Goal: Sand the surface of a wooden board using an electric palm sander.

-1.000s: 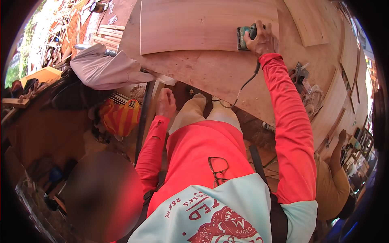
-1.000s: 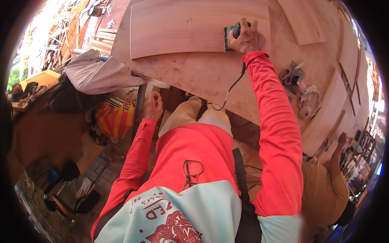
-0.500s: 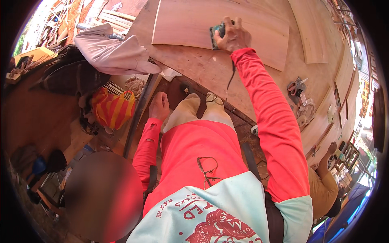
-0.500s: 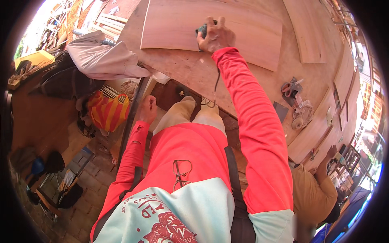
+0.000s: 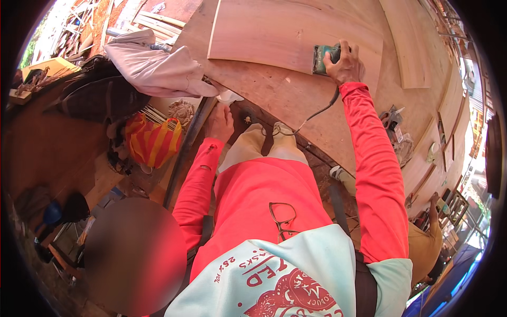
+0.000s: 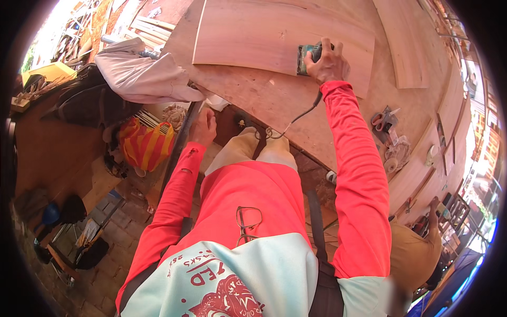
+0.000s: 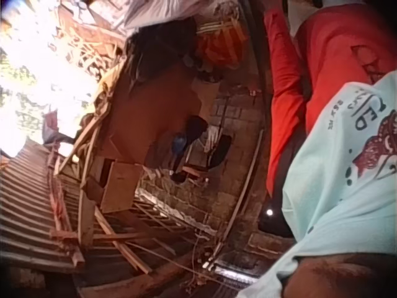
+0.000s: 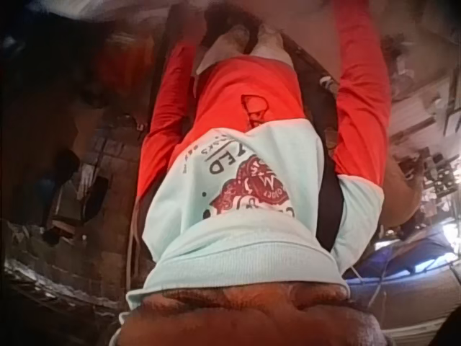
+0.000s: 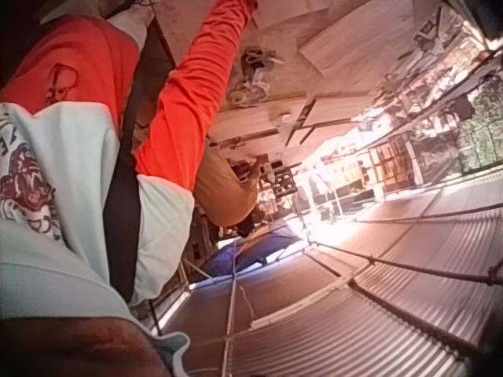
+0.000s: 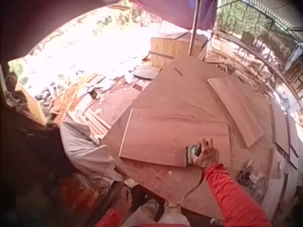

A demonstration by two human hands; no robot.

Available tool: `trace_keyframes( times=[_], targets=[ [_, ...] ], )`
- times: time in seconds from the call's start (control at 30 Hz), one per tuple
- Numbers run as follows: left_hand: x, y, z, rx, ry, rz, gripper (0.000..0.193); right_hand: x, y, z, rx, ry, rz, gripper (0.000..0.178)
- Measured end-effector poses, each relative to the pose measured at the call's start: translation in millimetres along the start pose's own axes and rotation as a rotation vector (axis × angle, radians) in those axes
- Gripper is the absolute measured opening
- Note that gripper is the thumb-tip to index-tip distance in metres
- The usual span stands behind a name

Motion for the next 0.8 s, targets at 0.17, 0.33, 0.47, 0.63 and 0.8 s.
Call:
trace_keyframes(
  times=[0.17,0.33,0.47,0.63,0.8],
  targets=[
    [1,14,-31,0.117,0.165,-0.051,0.021,-6,26,6,0.062,0.032,0.020,0.049],
    [5,23,-56,0.130,0.076,-0.215,0.019,-6,42,3,0.107,0.005,0.038,0.052],
    [14,18,-72,0.017,-0.072,-0.244,0.022,7,33,2,0.089,0.033,0.011,0.052],
    [22,4,-84,0.025,-0.066,-0.290,0.020,3,-7,9,0.048,0.026,-0.024,0.047],
    [11,18,-92,-0.026,-0.180,-0.333,0.023,-5,7,34,0.029,-0.010,-0.084,0.047]
  ],
)
Point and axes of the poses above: each hand's wrist, its own z-axis away from the middle knuckle, its own x-axis out of the palm, y = z × x, the point moved 1 cm from there along -z, towards the middle knuckle, and after that the axes turned 7 degrees about -y, right-handed, at the moved point
